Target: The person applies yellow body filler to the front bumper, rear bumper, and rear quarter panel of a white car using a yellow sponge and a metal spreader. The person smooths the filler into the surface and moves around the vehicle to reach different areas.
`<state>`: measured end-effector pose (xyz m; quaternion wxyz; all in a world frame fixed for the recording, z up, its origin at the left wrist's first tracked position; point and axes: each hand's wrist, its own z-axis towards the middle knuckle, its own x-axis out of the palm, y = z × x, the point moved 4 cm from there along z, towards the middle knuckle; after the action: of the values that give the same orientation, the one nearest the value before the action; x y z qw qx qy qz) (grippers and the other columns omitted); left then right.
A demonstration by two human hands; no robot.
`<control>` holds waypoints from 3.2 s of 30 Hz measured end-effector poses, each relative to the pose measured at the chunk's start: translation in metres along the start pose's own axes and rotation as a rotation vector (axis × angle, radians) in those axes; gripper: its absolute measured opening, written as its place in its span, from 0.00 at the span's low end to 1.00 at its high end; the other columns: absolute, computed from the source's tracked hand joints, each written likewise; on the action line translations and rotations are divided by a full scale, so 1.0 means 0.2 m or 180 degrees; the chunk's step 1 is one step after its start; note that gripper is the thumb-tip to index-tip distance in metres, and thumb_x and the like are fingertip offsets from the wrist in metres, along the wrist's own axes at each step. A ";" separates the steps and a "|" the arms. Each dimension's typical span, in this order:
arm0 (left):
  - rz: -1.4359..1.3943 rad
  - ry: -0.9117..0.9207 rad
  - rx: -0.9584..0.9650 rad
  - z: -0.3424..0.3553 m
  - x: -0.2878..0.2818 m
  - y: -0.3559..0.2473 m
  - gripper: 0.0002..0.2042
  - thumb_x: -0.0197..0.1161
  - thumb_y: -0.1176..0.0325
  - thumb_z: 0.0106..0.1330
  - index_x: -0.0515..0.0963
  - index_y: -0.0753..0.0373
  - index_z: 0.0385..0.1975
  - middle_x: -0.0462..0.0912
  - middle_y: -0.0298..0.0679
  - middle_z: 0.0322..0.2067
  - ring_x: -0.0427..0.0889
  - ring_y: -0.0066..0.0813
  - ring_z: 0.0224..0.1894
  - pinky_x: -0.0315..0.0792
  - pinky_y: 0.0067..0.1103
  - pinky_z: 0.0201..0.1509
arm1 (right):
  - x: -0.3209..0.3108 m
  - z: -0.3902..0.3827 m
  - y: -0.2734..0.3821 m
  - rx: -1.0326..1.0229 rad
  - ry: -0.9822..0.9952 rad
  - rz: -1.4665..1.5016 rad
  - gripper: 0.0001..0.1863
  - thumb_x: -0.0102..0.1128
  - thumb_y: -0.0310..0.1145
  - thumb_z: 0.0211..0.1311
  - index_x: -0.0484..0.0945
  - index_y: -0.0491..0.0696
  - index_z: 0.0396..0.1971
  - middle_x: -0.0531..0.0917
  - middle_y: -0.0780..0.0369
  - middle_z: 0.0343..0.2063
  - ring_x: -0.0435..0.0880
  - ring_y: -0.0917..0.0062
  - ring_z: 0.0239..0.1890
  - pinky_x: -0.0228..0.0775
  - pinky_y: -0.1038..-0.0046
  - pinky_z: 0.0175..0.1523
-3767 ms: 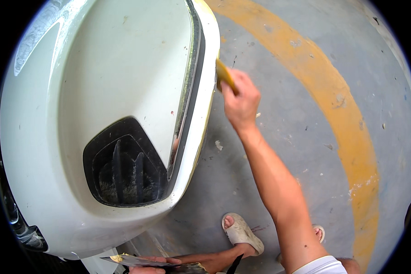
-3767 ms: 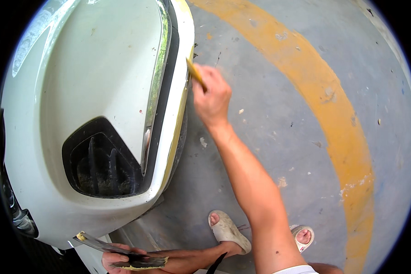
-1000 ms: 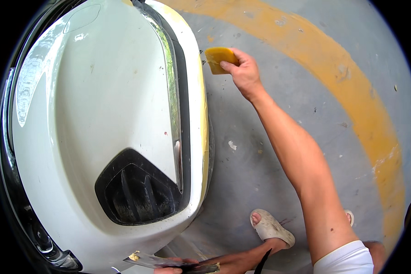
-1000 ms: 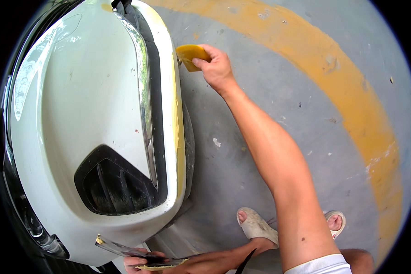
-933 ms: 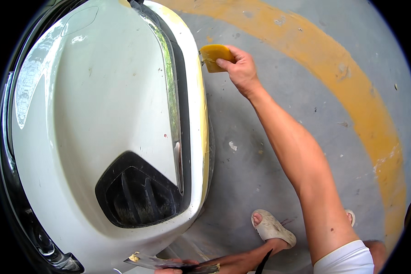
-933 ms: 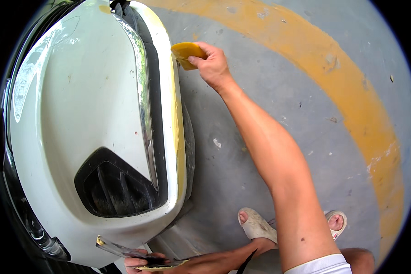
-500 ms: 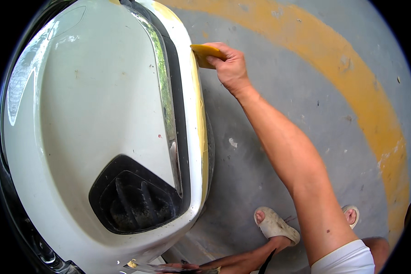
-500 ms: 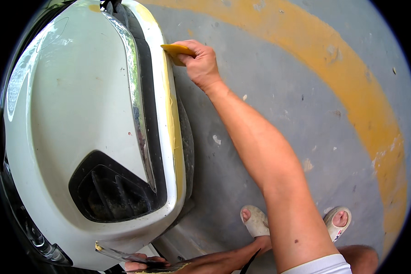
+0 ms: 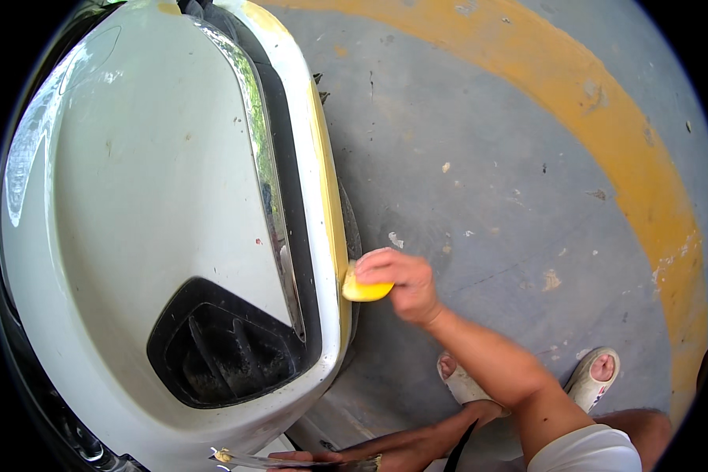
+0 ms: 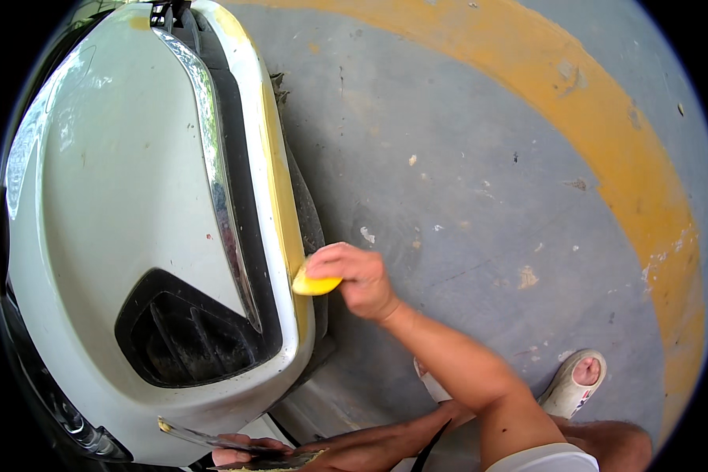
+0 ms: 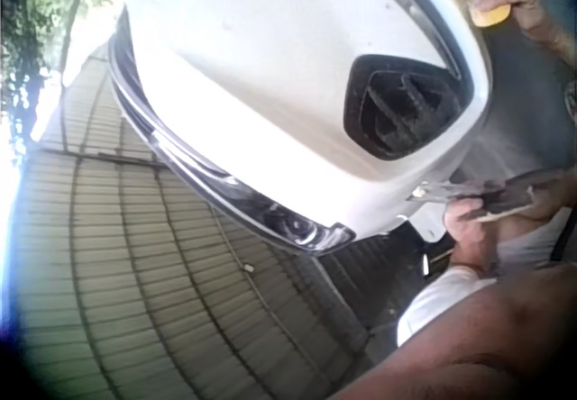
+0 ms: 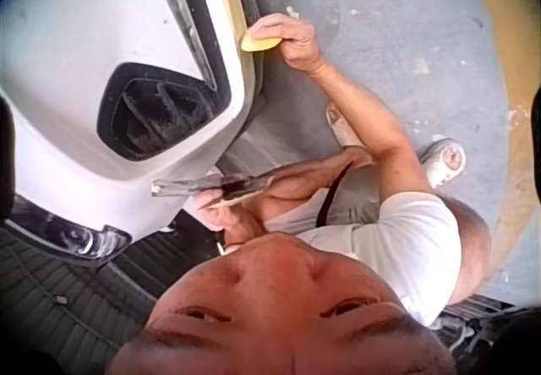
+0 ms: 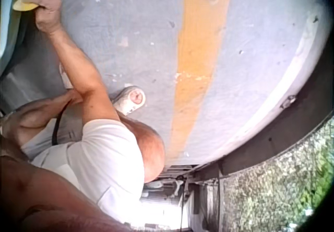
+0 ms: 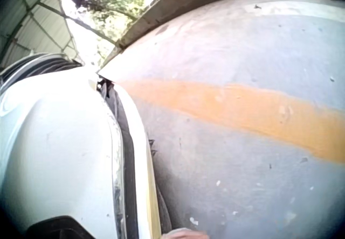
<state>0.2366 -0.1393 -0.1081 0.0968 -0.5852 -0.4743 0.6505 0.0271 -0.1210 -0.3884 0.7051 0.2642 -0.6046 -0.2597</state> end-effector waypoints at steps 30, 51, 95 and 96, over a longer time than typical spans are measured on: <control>0.0114 -0.1256 0.0818 0.07 0.06 -0.12 0.12 0.57 0.66 0.64 0.59 0.64 0.30 0.62 0.45 0.27 0.78 0.40 0.18 0.81 0.31 0.16 | 0.22 -0.45 0.17 0.0356 -0.0213 -0.0613 0.17 0.50 0.14 0.44 0.81 0.42 0.35 0.82 0.57 0.35 0.81 0.66 0.38 0.74 0.71 0.46; -0.1156 -0.1165 0.2071 -0.09 -0.03 0.03 0.17 0.61 0.74 0.60 0.57 0.75 0.22 0.59 0.48 0.26 0.67 0.38 0.13 0.79 0.24 0.13 | 0.39 -0.21 0.30 -0.0502 -0.0804 -0.2609 0.21 0.61 0.15 0.45 0.79 0.41 0.44 0.78 0.58 0.35 0.78 0.70 0.33 0.72 0.74 0.37; 0.0453 -0.1618 0.0790 -0.09 0.01 -0.10 0.15 0.59 0.65 0.62 0.58 0.63 0.30 0.63 0.45 0.31 0.77 0.36 0.16 0.77 0.25 0.12 | 0.08 0.11 0.12 -0.0148 -0.0814 -0.0781 0.13 0.54 0.13 0.54 0.79 0.41 0.38 0.81 0.59 0.36 0.80 0.76 0.38 0.71 0.80 0.44; 0.0464 -0.1597 0.0759 -0.09 0.00 -0.10 0.15 0.59 0.65 0.62 0.58 0.63 0.30 0.63 0.45 0.32 0.77 0.36 0.16 0.77 0.25 0.12 | 0.09 0.11 0.12 -0.0168 -0.0809 -0.0888 0.13 0.54 0.13 0.53 0.79 0.41 0.37 0.81 0.59 0.36 0.80 0.76 0.38 0.71 0.80 0.44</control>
<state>0.2438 -0.1194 -0.0904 -0.0025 -0.4231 -0.3603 0.8314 0.0085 -0.1167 -0.3567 0.5869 0.2919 -0.6393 -0.4020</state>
